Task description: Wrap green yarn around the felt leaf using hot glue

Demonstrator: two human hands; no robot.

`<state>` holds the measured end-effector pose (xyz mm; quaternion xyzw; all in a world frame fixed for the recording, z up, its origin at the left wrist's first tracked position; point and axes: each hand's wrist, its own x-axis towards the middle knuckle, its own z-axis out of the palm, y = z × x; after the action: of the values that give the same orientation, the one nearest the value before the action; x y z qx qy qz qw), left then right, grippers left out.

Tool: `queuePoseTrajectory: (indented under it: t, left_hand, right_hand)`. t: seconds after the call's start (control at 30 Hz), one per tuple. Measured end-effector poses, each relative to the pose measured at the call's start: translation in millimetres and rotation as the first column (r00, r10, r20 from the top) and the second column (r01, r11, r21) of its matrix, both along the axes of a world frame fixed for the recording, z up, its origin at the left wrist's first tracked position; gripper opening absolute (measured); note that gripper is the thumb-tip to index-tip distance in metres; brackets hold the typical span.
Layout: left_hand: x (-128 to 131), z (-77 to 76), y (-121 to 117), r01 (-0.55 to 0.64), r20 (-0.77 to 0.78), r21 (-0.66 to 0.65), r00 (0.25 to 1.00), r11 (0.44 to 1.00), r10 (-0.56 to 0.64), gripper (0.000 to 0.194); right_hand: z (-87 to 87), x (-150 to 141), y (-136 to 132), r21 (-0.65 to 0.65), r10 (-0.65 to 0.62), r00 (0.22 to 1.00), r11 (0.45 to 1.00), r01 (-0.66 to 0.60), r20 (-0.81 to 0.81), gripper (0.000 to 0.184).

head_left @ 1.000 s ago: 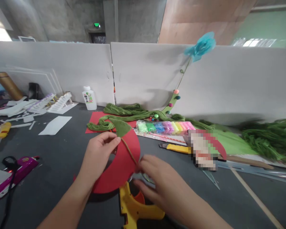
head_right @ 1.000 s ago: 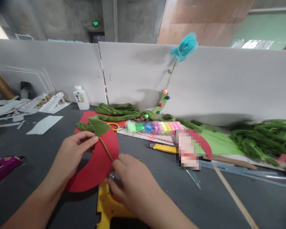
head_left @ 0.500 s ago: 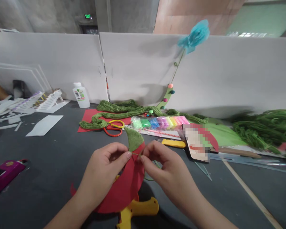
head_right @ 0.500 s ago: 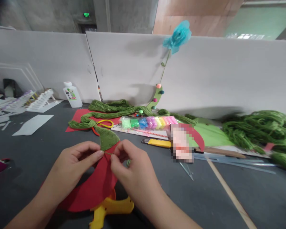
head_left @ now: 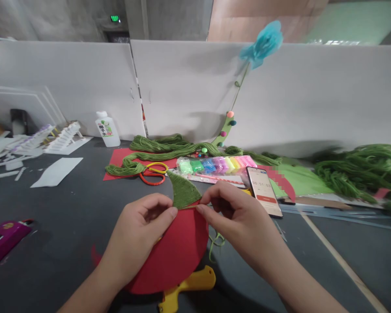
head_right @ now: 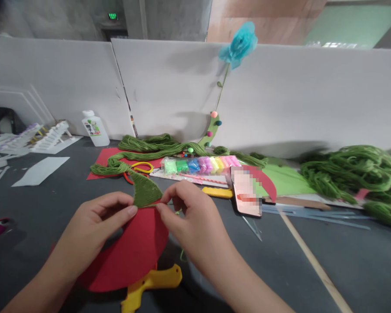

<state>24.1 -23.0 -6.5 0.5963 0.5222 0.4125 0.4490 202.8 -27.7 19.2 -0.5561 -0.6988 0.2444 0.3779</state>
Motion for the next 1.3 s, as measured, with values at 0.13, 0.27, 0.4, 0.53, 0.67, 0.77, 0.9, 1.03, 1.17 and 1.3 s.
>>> queuePoseTrajectory:
  t: [0.13, 0.27, 0.4, 0.53, 0.67, 0.77, 0.9, 1.03, 1.17, 1.3]
  left_hand:
    - [-0.3, 3.9, -0.8, 0.035, 0.054, -0.036, 0.998, 0.999, -0.033, 0.014]
    - [-1.1, 5.1, -0.2, 0.089, 0.126, -0.064, 0.989, 0.994, -0.08, 0.013]
    - [-2.3, 2.9, 0.6, 0.12, 0.172, -0.067, 0.979, 0.99, -0.107, 0.013]
    - [-3.2, 0.5, 0.8, 0.155, 0.21, -0.084, 0.968, 0.984, -0.134, 0.011]
    - [-4.2, -1.8, 1.5, 0.179, 0.236, -0.101, 0.96, 0.979, -0.151, 0.01]
    - [-4.0, -2.5, 2.3, 0.207, 0.272, -0.121, 0.947, 0.971, -0.168, 0.008]
    - [-1.9, -0.5, 3.0, 0.234, 0.286, -0.131, 0.939, 0.963, -0.19, 0.006]
    - [-0.2, 2.4, 3.0, 0.274, 0.282, -0.157, 0.933, 0.949, -0.223, 0.007]
    - [-1.0, 1.8, 2.3, 0.299, 0.326, -0.181, 0.917, 0.937, -0.229, 0.011]
    - [-1.3, -0.3, 1.5, 0.25, 0.326, -0.171, 0.927, 0.953, -0.185, 0.015]
  right_hand:
    - [0.2, 1.1, 0.8, -0.047, 0.003, 0.999, 0.999, -0.005, -0.045, 0.006]
    - [1.4, 2.6, 2.6, -0.089, -0.005, 0.994, 0.996, -0.005, -0.111, 0.004]
    - [2.5, 3.9, 4.3, -0.139, 0.006, 0.995, 0.99, -0.02, -0.1, 0.007]
    - [4.8, 5.5, 5.1, -0.187, 0.054, 0.993, 0.98, -0.072, -0.101, 0.008]
    - [7.9, 5.4, 3.6, -0.218, 0.067, 0.992, 0.972, -0.089, -0.105, 0.011]
    - [8.5, 4.5, 1.0, -0.201, 0.073, 0.99, 0.975, -0.096, -0.118, 0.012]
    - [7.4, 2.6, -0.6, -0.211, 0.076, 0.99, 0.972, -0.099, -0.117, 0.011]
    - [6.8, 0.3, 0.5, -0.225, 0.074, 0.991, 0.969, -0.097, -0.11, 0.012]
    - [6.8, 0.5, 1.0, -0.25, 0.083, 0.99, 0.962, -0.109, -0.112, 0.012]
    - [7.1, 0.9, 0.1, -0.245, 0.099, 0.988, 0.961, -0.125, -0.115, 0.012]
